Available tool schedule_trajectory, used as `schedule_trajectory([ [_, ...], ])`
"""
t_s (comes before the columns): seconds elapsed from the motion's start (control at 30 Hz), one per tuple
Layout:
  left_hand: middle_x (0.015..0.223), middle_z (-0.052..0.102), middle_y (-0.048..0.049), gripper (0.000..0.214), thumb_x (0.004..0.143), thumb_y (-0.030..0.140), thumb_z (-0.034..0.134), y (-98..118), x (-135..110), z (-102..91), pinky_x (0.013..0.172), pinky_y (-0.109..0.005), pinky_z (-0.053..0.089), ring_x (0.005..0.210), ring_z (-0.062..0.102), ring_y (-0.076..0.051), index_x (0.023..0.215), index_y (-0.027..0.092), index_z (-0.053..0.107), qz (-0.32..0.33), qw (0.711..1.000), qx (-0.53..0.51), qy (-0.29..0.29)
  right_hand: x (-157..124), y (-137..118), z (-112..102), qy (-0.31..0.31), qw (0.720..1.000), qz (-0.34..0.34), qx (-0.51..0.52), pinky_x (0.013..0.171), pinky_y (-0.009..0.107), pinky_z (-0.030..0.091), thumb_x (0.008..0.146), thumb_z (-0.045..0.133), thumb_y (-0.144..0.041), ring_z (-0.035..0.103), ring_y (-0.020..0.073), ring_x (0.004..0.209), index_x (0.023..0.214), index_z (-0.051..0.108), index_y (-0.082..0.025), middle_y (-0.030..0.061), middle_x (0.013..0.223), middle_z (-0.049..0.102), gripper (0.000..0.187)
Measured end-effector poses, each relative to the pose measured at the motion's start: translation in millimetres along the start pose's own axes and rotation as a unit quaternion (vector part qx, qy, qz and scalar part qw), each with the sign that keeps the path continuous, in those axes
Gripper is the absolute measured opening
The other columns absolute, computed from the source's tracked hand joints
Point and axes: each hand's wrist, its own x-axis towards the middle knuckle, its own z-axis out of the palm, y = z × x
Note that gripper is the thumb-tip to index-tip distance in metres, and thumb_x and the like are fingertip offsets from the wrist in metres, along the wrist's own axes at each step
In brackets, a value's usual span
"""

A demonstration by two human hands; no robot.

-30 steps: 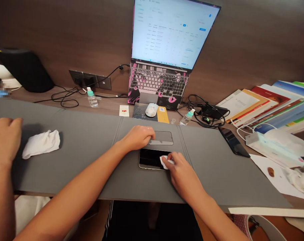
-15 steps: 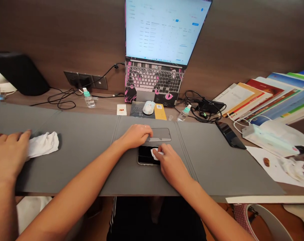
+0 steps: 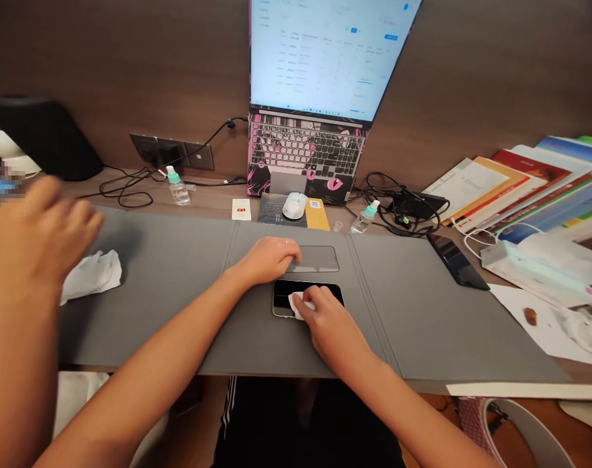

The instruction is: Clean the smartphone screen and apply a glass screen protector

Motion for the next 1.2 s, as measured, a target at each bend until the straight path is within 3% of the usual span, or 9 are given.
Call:
schedule_trajectory([
  [0.17,0.101,0.076,-0.0003,0.035,0.082,0.003,0.043,-1.3,0.8,1.9,0.085,-0.033,0.053,0.092,0.071,-0.02,0.09,0.022,0.072,-0.002,1.0,0.001,0.007,-19.1,8.2,-7.9,-0.018,0.999,-0.005,0.027,0.075,0.033,0.049,0.072,0.041,0.014,0.05,0.0222,0.088,0.123,0.061,-0.015,0.0111,0.102,0.058,0.062],
  [0.4,0.101,0.075,-0.0012,0.036,0.084,0.004,0.039,-1.3,-1.4,-1.9,0.087,-0.029,0.049,0.092,0.069,-0.017,0.092,0.017,0.071,-0.008,1.0,0.007,0.0,25.1,-3.3,4.5,0.007,1.0,0.009,0.003,0.077,0.036,0.049,0.079,0.045,0.011,0.048,0.0229,0.085,0.117,0.064,-0.009,0.0118,0.095,0.058,0.047],
  [0.6,0.1,0.076,-0.0004,0.034,0.083,0.003,0.043,-7.8,2.1,1.4,0.088,-0.031,0.051,0.09,0.07,-0.018,0.089,0.021,0.072,-0.012,1.0,0.0,0.015,-2.2,-10.9,3.3,0.0,1.0,0.015,0.021,0.072,0.032,0.047,0.068,0.04,0.017,0.047,0.0206,0.082,0.123,0.061,-0.013,0.011,0.101,0.058,0.066],
  [0.8,0.096,0.076,-0.0012,0.037,0.081,0.004,0.041,-12.9,1.5,3.5,0.088,-0.033,0.052,0.092,0.07,-0.02,0.086,0.021,0.073,-0.019,0.999,-0.021,0.02,33.6,-21.0,6.1,-0.006,0.999,0.047,0.022,0.077,0.035,0.046,0.078,0.048,0.012,0.049,0.0228,0.087,0.114,0.064,-0.009,0.0127,0.1,0.058,0.045],
  [1.03,0.097,0.076,-0.0011,0.036,0.08,0.003,0.042,-15.5,3.2,1.7,0.087,-0.034,0.052,0.092,0.07,-0.02,0.086,0.021,0.073,-0.03,0.999,-0.019,0.03,0.1,-25.6,0.6,-0.022,0.999,0.023,0.035,0.072,0.033,0.047,0.069,0.043,0.017,0.046,0.0211,0.082,0.12,0.061,-0.009,0.0116,0.099,0.057,0.06],
  [1.2,0.097,0.076,-0.001,0.037,0.081,0.003,0.042,-15.6,2.4,3.9,0.089,-0.034,0.052,0.092,0.07,-0.02,0.086,0.022,0.074,-0.029,0.999,-0.014,0.038,14.4,-36.0,0.9,-0.032,0.999,0.008,0.002,0.072,0.035,0.047,0.075,0.046,0.011,0.046,0.0233,0.083,0.115,0.063,-0.006,0.0124,0.095,0.058,0.047],
])
